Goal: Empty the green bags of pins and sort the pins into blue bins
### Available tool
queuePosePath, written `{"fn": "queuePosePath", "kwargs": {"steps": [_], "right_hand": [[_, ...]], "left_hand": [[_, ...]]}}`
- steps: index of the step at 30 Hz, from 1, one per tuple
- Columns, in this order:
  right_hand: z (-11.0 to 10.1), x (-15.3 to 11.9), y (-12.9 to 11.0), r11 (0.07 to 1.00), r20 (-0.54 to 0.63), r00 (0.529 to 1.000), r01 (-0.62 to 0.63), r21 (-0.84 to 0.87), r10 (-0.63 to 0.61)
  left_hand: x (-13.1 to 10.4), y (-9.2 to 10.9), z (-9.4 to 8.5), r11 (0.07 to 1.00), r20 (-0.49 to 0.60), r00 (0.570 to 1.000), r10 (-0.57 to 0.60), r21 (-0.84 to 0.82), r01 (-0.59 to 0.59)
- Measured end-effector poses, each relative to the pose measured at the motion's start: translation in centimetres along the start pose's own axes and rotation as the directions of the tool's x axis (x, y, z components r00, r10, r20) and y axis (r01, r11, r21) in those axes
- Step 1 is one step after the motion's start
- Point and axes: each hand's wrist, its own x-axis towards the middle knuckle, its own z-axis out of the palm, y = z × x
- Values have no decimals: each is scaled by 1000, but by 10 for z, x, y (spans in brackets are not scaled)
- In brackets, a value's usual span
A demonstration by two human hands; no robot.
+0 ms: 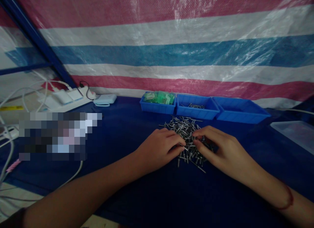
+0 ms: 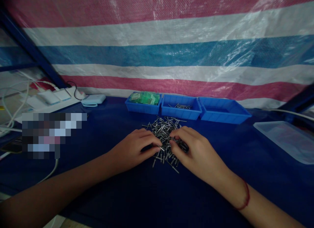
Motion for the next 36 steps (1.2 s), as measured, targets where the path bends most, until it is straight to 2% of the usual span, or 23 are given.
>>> {"fn": "queuePosePath", "kwargs": {"steps": [9, 15, 20, 25, 30, 36], "right_hand": [[-8, 0, 3, 999, 79, 997, 26, -30, -24], [-12, -1, 5, 996, 194, 978, 84, -38, -75], [-15, -2, 2, 994, 210, 973, 105, -22, -98], [-13, -2, -5, 983, 277, 943, 174, 60, -184], [-9, -2, -7, 979, 301, 936, 203, -29, -185], [-4, -2, -6, 977, 258, 959, 160, -143, -119]], "left_hand": [[-1, -2, -2, 989, -97, 992, -84, 116, 95], [-1, 0, -5, 997, -56, 997, -43, 55, 46], [-2, 4, -5, 999, 39, 999, 29, 36, -30], [-1, 3, -4, 999, 60, 998, 14, 48, -17], [0, 0, -5, 997, 52, 999, -9, 71, 5], [-1, -1, -3, 997, 66, 998, -12, 71, 7]]}}
